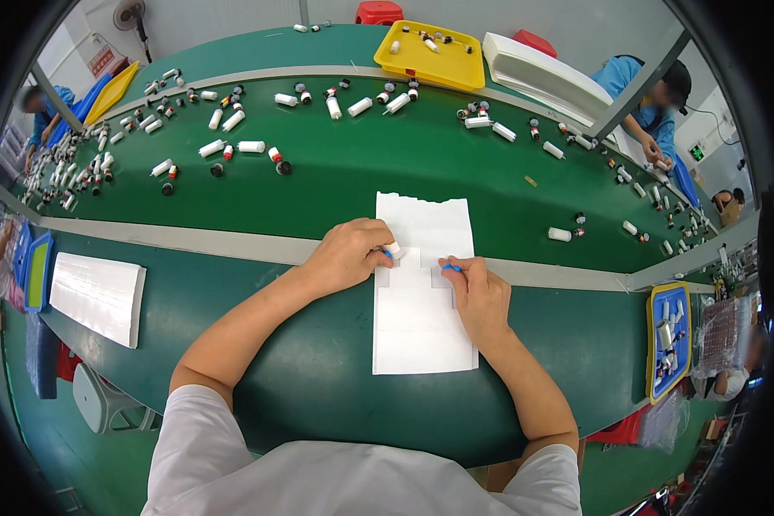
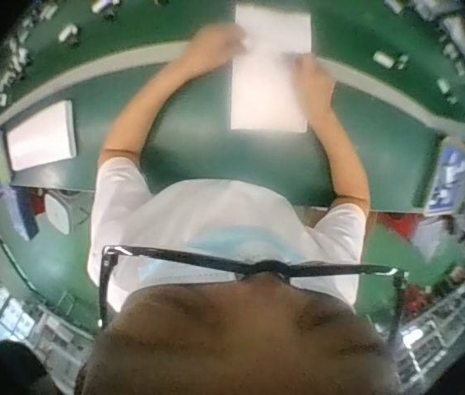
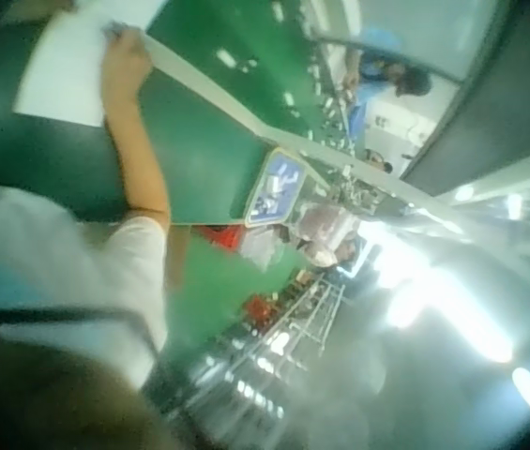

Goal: The person is assembling small electronic components into a white jig or fixture on a factory assembly line.

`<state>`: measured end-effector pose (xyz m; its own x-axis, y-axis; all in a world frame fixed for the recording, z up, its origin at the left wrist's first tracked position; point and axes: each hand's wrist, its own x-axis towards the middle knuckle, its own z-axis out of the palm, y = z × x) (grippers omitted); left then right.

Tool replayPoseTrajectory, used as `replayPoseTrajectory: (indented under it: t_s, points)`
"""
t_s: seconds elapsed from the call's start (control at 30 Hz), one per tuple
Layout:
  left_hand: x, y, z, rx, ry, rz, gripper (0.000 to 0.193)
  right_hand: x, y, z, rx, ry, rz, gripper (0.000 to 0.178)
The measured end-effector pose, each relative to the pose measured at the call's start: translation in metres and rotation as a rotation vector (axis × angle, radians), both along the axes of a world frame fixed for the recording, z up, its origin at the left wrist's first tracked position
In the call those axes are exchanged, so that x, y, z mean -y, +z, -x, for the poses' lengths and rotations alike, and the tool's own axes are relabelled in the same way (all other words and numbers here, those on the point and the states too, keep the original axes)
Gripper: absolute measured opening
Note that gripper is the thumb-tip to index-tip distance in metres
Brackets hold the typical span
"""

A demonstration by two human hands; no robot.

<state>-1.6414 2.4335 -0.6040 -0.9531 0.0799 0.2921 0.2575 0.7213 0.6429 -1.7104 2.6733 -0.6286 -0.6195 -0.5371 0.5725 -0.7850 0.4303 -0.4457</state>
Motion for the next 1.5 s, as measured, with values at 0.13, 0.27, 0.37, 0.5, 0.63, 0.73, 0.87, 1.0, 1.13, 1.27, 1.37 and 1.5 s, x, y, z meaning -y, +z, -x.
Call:
replayPoseTrajectory:
  t_s: [0.13, 0.27, 0.37, 0.5, 0.63, 0.73, 0.87, 1.0, 1.13, 1.27, 1.37, 1.5]
  points:
    - [-0.01, -0.007, 0.002, -0.152, 0.056, 0.088, 0.019, -0.003, 0.004, 0.0, -0.102, -0.054, -0.031, 0.024]
    - [-0.011, -0.009, 0.009, -0.147, 0.042, 0.042, 0.019, -0.013, 0.0, 0.002, -0.129, -0.121, -0.102, 0.024]
    - [-0.009, 0.001, 0.012, 0.109, 0.015, -0.053, 0.022, -0.007, 0.0, 0.018, 0.082, -0.098, 0.06, 0.021]
    - [-0.008, -0.006, 0.013, 0.089, 0.013, -0.045, 0.027, -0.002, 0.002, 0.026, 0.222, -0.012, 0.148, 0.016]
    - [-0.014, 0.003, 0.009, 0.059, -0.055, 0.06, 0.04, -0.007, 0.004, 0.027, 0.207, -0.016, 0.087, 0.018]
    - [-0.021, 0.005, 0.008, 0.063, -0.073, 0.115, 0.048, -0.013, 0.003, 0.03, 0.164, -0.03, 0.079, 0.017]
    - [-0.025, 0.002, 0.008, 0.056, -0.052, 0.162, 0.052, -0.029, 0.005, 0.038, 0.376, 0.021, 0.147, 0.015]
    - [-0.031, 0.001, 0.01, 0.048, -0.064, 0.175, 0.051, -0.043, 0.009, 0.046, 0.446, 0.042, 0.116, 0.015]
    - [-0.033, 0.002, 0.013, 0.074, -0.07, 0.148, 0.052, -0.044, 0.006, 0.044, 0.437, 0.098, 0.149, 0.015]
    - [-0.036, 0.006, 0.016, 0.172, -0.019, 0.118, 0.063, -0.04, 0.021, 0.037, 0.237, 0.044, 0.016, 0.014]
    - [-0.037, 0.002, 0.018, 0.146, -0.017, 0.116, 0.072, -0.023, 0.029, 0.033, -0.007, 0.056, -0.083, 0.016]
    - [-0.042, 0.0, 0.02, 0.153, -0.004, 0.124, 0.074, -0.002, 0.022, 0.035, -0.078, 0.139, -0.136, 0.02]
